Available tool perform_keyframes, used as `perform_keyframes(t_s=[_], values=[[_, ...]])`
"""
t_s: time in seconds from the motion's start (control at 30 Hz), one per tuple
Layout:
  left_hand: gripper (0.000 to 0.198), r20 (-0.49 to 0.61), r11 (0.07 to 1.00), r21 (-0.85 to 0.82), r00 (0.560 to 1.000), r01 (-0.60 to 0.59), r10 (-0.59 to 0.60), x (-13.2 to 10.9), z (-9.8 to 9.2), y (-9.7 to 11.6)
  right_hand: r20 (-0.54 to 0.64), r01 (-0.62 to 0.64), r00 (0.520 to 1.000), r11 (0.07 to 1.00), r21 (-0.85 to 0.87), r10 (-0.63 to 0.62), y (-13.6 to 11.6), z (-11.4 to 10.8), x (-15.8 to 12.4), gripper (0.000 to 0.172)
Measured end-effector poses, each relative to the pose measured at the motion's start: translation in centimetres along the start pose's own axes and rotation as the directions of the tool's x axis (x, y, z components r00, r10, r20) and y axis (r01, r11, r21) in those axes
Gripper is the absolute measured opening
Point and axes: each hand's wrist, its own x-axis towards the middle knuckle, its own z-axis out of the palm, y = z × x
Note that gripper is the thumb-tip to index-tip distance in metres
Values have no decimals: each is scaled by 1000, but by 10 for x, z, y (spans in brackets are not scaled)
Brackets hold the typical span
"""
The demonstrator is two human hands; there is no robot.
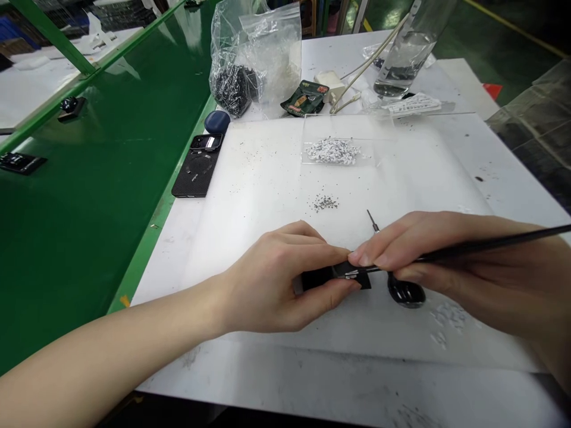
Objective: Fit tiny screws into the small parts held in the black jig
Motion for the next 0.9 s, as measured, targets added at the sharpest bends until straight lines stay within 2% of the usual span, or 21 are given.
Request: perform_keyframes(t_s=[0.17,0.9], values=[[15,4,1000,-8,1000,15,-15,0,-1,0,9,-3,1000,1000,-9,3,-2,0,0,34],[12,24,1000,-1,999,24,-24,0,-2,0,25,-26,999,999,44,25,-3,-4,1,25]])
